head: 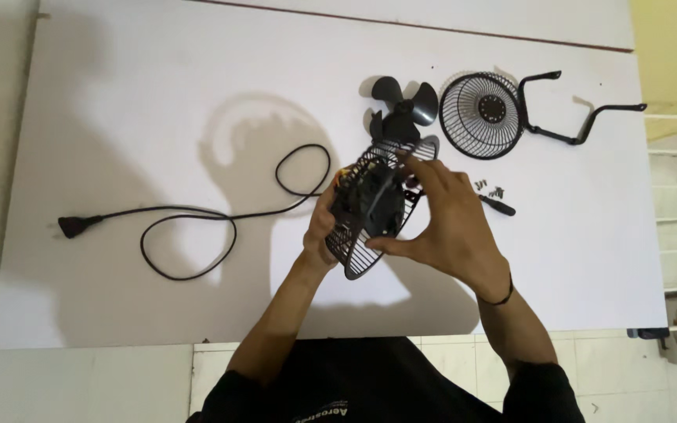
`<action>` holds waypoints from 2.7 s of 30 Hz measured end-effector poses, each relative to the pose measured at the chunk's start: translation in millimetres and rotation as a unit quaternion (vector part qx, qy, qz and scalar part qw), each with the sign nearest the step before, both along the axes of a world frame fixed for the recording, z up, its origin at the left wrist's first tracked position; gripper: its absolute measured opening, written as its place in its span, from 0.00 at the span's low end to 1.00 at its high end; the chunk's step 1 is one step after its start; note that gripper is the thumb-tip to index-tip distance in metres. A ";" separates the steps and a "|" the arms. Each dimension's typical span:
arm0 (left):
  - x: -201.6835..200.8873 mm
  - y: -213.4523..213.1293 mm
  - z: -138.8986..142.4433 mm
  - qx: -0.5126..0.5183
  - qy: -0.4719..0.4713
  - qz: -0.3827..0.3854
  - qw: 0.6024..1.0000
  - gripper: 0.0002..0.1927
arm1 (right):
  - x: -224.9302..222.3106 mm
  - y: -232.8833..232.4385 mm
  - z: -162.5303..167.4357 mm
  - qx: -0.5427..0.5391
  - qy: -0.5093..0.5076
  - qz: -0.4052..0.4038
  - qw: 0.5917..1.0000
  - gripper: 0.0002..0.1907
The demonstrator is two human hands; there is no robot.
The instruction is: The person works on a small desk fan at a white table, holding the fan guard and motor housing while unscrewing and separating components with a screwdriver and by hand, then fitting the parts back together. Detached blades, a second guard, a mounting bracket, and the power cord lie on the table throughout.
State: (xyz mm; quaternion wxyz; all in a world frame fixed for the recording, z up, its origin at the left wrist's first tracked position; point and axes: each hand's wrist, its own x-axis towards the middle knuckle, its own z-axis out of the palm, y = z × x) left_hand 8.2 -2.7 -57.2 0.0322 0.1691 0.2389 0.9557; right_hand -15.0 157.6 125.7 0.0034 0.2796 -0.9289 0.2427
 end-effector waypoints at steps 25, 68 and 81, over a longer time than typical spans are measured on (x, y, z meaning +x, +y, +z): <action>-6.0 2.1 34.7 0.001 -0.078 0.037 0.996 0.40 | -16.1 -3.0 -43.7 -0.091 -0.037 -0.069 0.993 0.49; 15.6 24.1 36.9 -0.488 0.032 0.324 0.810 0.43 | -59.8 58.6 -151.3 -0.673 -0.482 0.053 0.559 0.36; 15.2 8.0 80.4 -0.479 0.125 0.231 0.838 0.71 | -19.1 55.5 -162.3 -0.664 -0.314 0.106 0.670 0.44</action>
